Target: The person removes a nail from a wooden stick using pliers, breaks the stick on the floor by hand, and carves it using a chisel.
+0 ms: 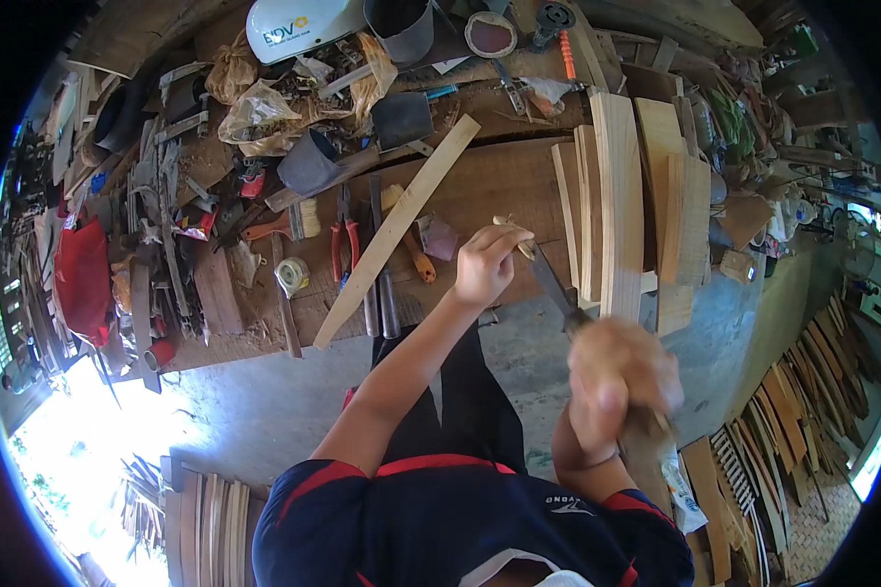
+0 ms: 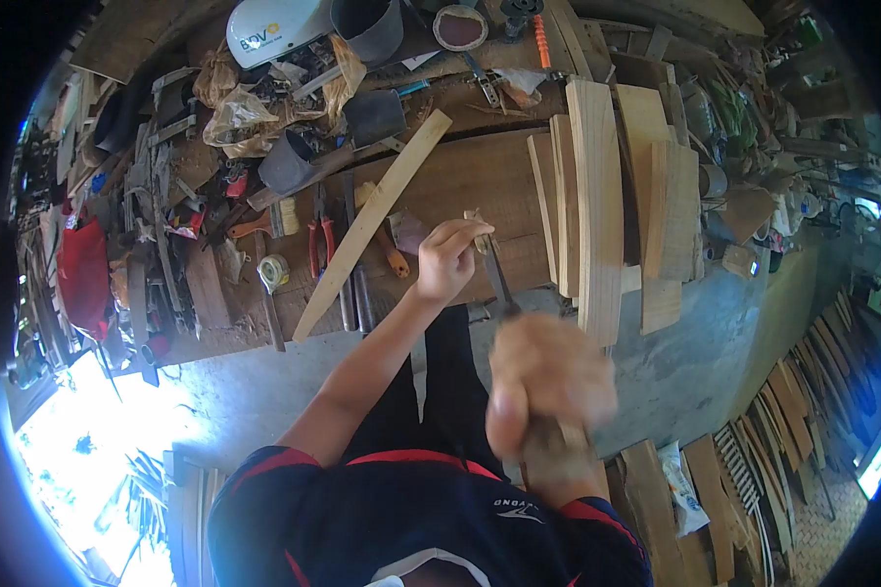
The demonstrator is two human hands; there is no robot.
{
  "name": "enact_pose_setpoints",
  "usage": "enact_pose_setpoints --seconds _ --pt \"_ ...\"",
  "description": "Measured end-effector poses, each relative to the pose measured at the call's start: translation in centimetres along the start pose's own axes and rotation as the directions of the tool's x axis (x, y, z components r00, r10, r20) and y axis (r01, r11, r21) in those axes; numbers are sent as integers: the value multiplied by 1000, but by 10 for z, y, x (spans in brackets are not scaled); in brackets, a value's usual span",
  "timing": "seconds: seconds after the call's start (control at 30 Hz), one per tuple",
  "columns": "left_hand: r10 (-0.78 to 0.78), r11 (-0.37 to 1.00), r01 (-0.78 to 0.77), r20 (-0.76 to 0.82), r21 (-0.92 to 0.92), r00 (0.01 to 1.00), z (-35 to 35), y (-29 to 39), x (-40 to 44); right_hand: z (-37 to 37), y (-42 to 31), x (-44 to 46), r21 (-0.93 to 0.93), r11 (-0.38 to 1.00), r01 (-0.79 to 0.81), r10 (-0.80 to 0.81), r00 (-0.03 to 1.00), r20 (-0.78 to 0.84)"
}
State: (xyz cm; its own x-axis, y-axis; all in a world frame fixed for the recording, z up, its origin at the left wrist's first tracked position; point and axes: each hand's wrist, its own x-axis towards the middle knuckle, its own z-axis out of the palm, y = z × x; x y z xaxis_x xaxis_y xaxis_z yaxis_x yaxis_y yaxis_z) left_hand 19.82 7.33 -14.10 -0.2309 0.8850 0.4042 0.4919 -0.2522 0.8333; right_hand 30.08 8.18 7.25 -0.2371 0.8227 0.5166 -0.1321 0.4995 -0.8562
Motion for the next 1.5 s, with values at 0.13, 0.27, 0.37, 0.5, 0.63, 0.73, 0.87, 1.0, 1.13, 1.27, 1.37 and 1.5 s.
enact_pose_setpoints --seconds 0.13,0.27,0.37,0.5,0.63,0.73,0.87,1.0,1.13,1.27,1.37,1.5 --pt "-66 997 67 -15 34 998 9 -14 -11 10 26 -1 -22 999 -35 34 999 -25" --pt "-109 994 109 62 2 992 5 -11 -11 10 30 -4 -18 1000 -2 1 999 -42" --pt "-165 984 174 192 -33 968 -16 -6 2 5 31 0 -14 1000 6 -6 999 -40" --pt "-125 964 185 290 -190 949 -97 55 43 1 34 3 -57 997 -51 47 997 -67" --pt "165 896 -10 313 -444 935 -143 153 93 16 31 10 -348 938 7 -46 994 -102" --pt "196 980 -179 473 -82 859 -128 190 109 26 53 -7 -107 992 -60 48 993 -108" --pt "145 981 -90 344 -169 928 -106 183 99 30 48 -5 214 961 -176 213 964 -160" --pt "107 990 -75 295 -119 949 -107 193 95 38 65 -15 315 916 -249 289 953 -86" --pt "141 987 -118 244 -104 960 -113 175 90 28 56 -2 -124 983 -132 139 989 48" --pt "-1 923 75 192 -378 981 -116 152 76 -12 -29 13 -535 822 -195 277 958 77" --pt "-109 814 120 53 -568 993 -104 145 62 -43 -166 49 130 986 103 -132 962 238" --pt "-50 898 36 -20 -437 999 -94 156 58 -26 -251 45 762 481 434 -654 756 -18"
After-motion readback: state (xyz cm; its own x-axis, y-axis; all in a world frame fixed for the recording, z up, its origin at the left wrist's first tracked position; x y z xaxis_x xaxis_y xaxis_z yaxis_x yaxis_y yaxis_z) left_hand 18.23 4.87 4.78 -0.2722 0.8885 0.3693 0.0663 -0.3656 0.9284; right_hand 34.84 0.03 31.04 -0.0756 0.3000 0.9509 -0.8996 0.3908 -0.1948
